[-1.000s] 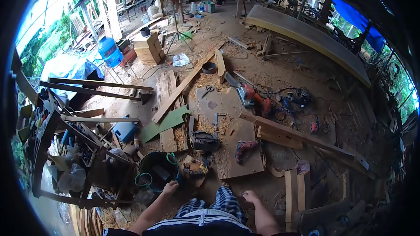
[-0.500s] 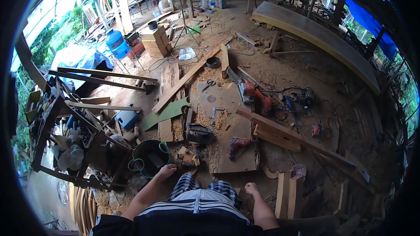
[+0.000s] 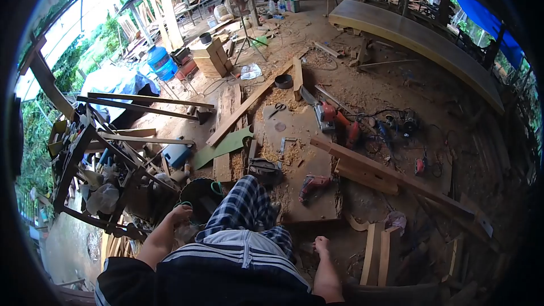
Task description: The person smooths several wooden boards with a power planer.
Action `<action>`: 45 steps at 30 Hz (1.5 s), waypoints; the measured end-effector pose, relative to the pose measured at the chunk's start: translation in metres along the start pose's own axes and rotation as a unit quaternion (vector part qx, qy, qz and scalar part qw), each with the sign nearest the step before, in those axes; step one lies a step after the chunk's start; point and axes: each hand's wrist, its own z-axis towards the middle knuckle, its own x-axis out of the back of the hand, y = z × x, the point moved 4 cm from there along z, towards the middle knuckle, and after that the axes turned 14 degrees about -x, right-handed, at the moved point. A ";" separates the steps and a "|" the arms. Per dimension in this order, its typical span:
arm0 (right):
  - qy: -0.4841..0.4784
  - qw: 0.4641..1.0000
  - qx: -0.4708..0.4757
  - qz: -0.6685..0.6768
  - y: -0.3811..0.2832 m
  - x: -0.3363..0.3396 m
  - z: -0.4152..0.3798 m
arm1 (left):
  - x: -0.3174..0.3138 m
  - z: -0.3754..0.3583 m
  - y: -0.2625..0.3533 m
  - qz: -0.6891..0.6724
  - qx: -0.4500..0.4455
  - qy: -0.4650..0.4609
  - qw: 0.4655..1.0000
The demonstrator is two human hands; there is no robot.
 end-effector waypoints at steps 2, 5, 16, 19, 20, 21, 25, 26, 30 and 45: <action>0.000 0.996 0.050 -0.068 0.028 -0.004 0.018 | 0.011 0.001 0.058 -0.067 0.057 0.078 0.993; -0.002 0.983 0.156 -0.102 0.105 -0.013 0.083 | 0.003 0.032 0.092 -0.063 0.002 0.066 0.996; 0.029 0.999 -0.009 -0.033 0.064 0.036 0.063 | -0.042 0.096 0.138 0.020 -0.037 -0.059 0.997; 0.007 0.995 -0.081 -0.051 -0.010 0.053 0.022 | -0.051 0.111 0.122 -0.008 -0.013 -0.048 0.999; 0.014 0.994 -0.058 -0.092 -0.052 0.054 0.003 | -0.051 0.114 0.119 -0.017 -0.013 -0.046 0.999; 0.020 0.990 -0.040 -0.130 -0.071 0.059 -0.003 | -0.052 0.116 0.114 -0.040 0.026 -0.063 0.997; -0.007 0.996 -0.043 -0.083 -0.117 0.051 0.053 | -0.032 0.132 0.128 -0.005 0.055 -0.113 0.992; -0.009 0.996 -0.028 -0.087 -0.144 0.047 0.045 | -0.028 0.142 0.136 0.027 0.034 -0.121 0.992; -0.001 0.995 0.014 -0.103 -0.235 0.021 0.046 | -0.009 0.189 0.174 -0.002 0.059 -0.102 0.993; -0.026 0.983 0.084 -0.164 -0.456 0.022 0.029 | 0.076 0.299 0.294 -0.192 -0.044 -0.032 0.980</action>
